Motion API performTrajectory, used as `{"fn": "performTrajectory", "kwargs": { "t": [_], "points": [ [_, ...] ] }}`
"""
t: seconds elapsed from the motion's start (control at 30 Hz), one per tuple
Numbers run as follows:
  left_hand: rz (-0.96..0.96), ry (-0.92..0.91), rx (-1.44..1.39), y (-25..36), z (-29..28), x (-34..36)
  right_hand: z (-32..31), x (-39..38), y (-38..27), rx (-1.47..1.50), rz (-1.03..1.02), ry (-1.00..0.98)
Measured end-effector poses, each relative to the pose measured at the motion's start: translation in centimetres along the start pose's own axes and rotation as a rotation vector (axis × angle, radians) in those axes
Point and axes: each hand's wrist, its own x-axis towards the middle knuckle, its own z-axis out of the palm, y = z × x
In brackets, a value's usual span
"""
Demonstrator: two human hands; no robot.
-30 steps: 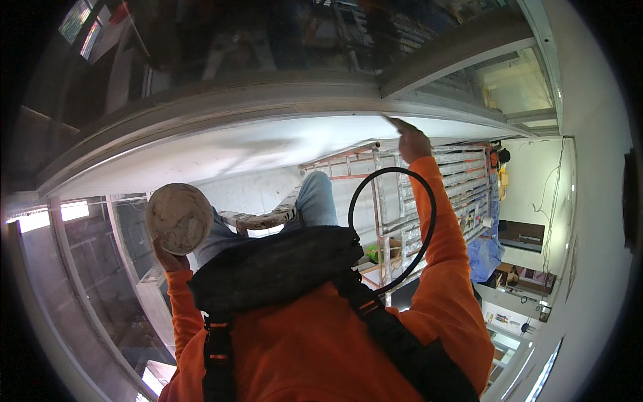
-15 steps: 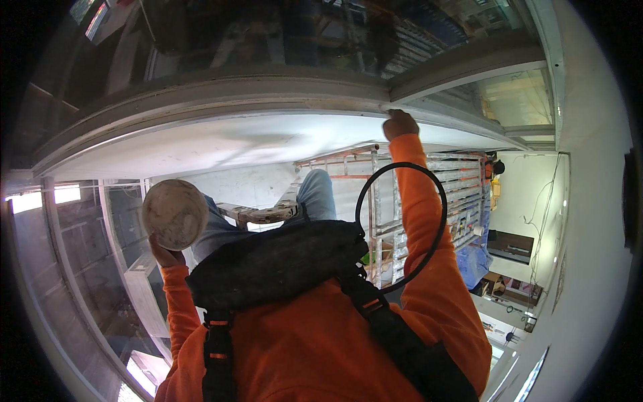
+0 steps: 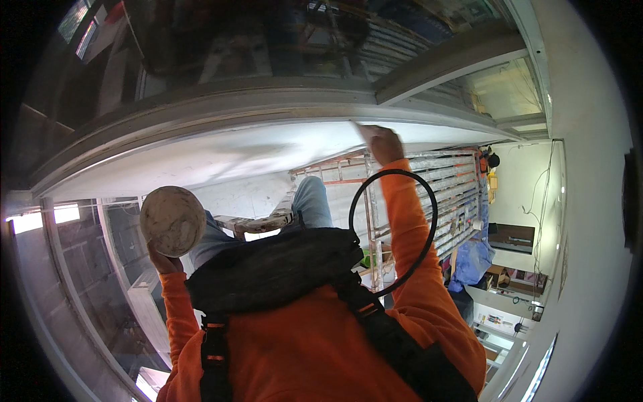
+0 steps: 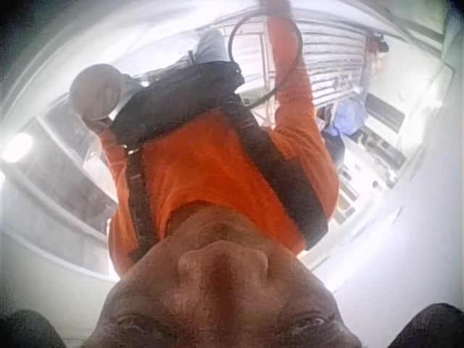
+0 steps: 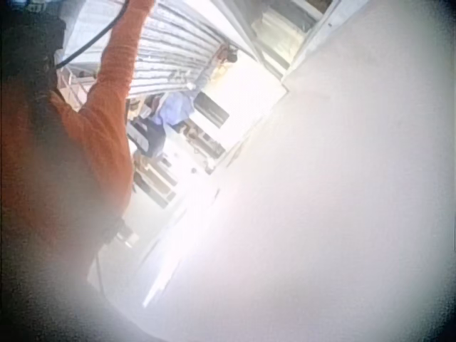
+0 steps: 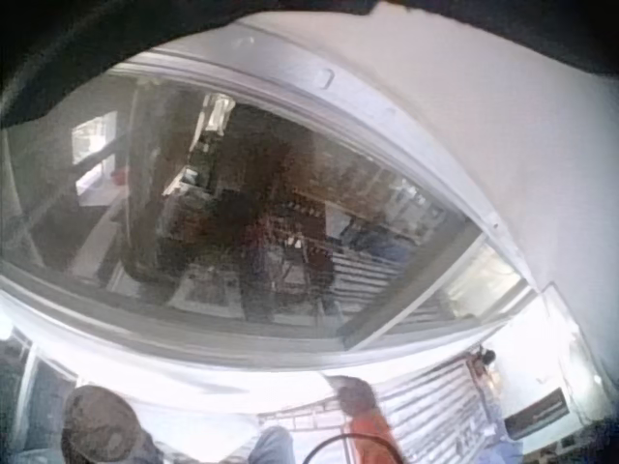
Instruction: The person applies compound along the upper frame using a scraper, scoops compound from a bowl onto the scraper, and smooths the compound across the frame.
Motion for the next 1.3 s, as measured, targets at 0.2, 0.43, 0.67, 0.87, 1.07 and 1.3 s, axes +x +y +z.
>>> {"fn": "performTrajectory", "kwargs": {
  "t": [0.2, 0.43, 0.67, 0.87, 1.07, 1.3],
  "points": [
    [-0.022, -0.030, -0.010, -0.2, -0.5, -0.4, -2.0, 1.5, 11.5, -0.153, 0.821, 0.061],
    [-0.096, 0.089, -0.057, -0.2, -1.2, -2.1, -0.7, 4.2, 13.7, -0.230, 0.722, -0.136],
    [-0.091, 0.051, -0.042, -1.8, -1.5, -0.5, 5.2, 6.8, 16.7, -0.576, 0.024, -0.147],
    [-0.044, 0.048, -0.076, -1.2, -0.2, -0.5, 0.8, 8.2, 1.0, -0.369, 0.138, -0.272],
    [-0.059, 0.040, -0.037, -1.9, -2.8, 1.0, -2.0, 8.5, -6.1, -0.263, 0.035, -0.389],
    [-0.065, 0.076, -0.076, -1.6, -4.3, 1.0, -3.1, 1.4, 0.2, 0.010, 0.252, -0.044]
  ]
}}
